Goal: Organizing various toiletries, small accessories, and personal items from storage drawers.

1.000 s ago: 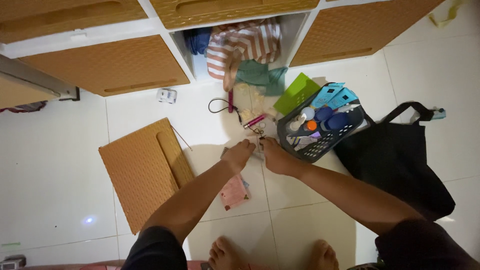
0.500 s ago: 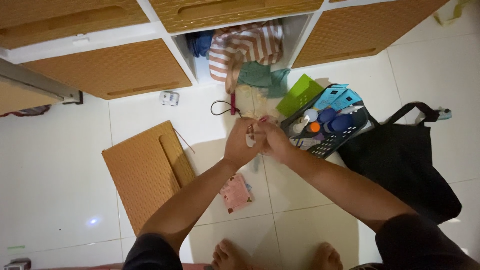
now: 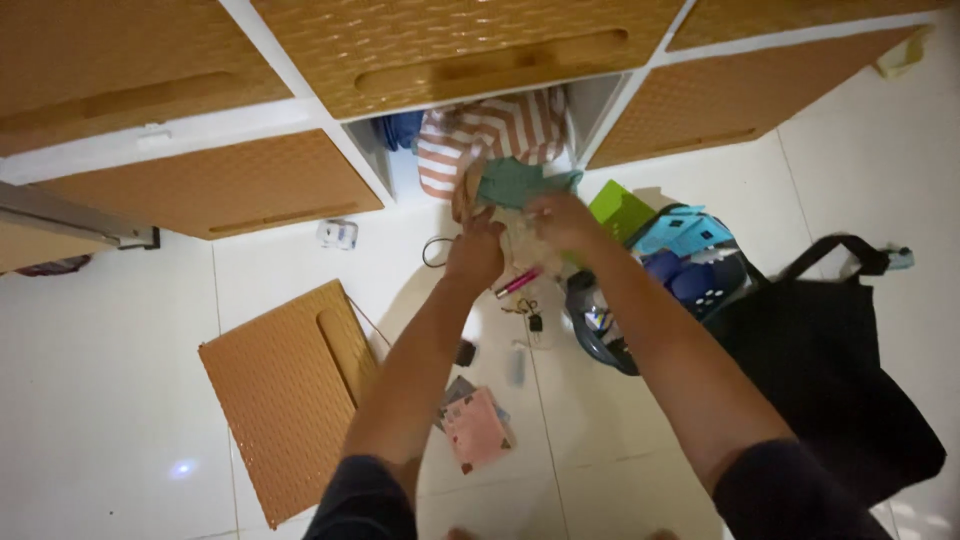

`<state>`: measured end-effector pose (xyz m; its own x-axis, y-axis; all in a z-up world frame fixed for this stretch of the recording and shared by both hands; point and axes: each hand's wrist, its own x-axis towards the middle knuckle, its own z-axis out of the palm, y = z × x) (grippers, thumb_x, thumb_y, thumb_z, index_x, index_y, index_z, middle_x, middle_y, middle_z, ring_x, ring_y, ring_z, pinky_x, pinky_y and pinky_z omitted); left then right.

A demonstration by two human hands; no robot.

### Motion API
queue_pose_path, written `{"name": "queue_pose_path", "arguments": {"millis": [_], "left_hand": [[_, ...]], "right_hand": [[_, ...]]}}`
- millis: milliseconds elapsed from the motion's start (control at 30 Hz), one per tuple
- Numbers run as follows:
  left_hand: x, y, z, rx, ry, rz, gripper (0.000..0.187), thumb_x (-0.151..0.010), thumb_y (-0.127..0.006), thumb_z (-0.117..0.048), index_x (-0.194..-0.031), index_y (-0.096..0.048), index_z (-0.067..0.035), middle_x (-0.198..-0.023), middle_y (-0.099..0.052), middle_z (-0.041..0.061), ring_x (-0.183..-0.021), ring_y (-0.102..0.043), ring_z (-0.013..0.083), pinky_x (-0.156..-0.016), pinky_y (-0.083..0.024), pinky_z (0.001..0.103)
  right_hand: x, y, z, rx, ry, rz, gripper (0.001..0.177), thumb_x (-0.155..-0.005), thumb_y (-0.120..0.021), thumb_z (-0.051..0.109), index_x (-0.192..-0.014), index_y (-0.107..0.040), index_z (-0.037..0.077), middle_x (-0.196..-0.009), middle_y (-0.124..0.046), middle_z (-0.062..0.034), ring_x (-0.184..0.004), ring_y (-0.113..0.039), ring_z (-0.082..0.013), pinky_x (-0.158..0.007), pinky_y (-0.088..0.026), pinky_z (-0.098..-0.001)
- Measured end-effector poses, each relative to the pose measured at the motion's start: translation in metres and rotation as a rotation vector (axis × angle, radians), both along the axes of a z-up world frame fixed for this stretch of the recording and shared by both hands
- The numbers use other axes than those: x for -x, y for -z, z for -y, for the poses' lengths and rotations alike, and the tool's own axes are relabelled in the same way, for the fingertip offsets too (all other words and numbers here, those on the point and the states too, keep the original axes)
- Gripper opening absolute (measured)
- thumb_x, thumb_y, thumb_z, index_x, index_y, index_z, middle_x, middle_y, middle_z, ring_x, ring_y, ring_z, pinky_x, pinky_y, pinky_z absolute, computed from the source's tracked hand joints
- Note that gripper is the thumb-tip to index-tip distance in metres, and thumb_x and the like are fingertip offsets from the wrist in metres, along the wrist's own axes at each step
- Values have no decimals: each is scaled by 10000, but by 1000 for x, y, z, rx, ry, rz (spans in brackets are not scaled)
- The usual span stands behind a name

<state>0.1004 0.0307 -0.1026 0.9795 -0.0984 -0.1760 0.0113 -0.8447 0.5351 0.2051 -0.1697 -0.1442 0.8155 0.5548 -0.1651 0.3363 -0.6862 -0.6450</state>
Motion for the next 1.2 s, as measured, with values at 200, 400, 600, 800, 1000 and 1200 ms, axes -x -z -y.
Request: {"name": "queue_pose_path", "arguments": {"millis": [200,400,600,800,1000,1200], "left_hand": [[-16,32,8,-146,1,-88,582,-905,-573,-38,-1466,-449,-125,-1588,-315,111,-1438,-303,354,-1106,-329,594],[-2,68,2,-126,-31,131,512,-759,-696,59,-1243,-560,-38,-1281,-519,182,-1299,-484,393,-1171,-409,475],[3,36,-8,155,-87,319,153,-857,-705,21,-990,-658,-37,-1083,-689,137,-1033,-667,351,-894,-562,453],[-20,-23,28,876,-268,353,268,-786,-753,-104,-1034,-669,-45,-959,-732,86,-906,-733,239,-782,-593,342],[-15,-37,64,451,-190,760,267,-756,-832,-166,-981,-709,-91,-1192,-689,150,-1175,-597,342,-1032,-489,500],[10,-21,44,133,246,178,483,-724,-867,-260,-1160,-704,-134,-1348,-578,113,-1262,-546,356,-1063,-460,504]], "right_hand": [[7,42,-14,149,102,-247,423,-898,-602,185,-1313,-622,110,-1238,-665,-178,-1080,-647,-336,-908,-524,-433],[23,-6,-20,326,78,-186,290,-935,-633,246,-1099,-769,50,-1130,-720,-185,-1007,-681,-352,-896,-530,-455],[30,-75,-17,-127,497,-303,298,-877,-798,332,-846,-776,37,-756,-727,-108,-728,-696,-265,-722,-571,-396],[24,-79,1,-995,472,-977,74,-952,-695,185,-999,-667,135,-982,-706,-31,-865,-689,-169,-760,-592,-387],[16,-60,23,-1008,540,-852,142,-986,-681,155,-1122,-676,112,-1022,-688,-67,-843,-616,-210,-806,-580,-426],[22,-110,53,-974,627,-804,126,-1031,-655,130,-1138,-696,77,-1028,-696,-54,-945,-665,-183,-820,-537,-344]]}}
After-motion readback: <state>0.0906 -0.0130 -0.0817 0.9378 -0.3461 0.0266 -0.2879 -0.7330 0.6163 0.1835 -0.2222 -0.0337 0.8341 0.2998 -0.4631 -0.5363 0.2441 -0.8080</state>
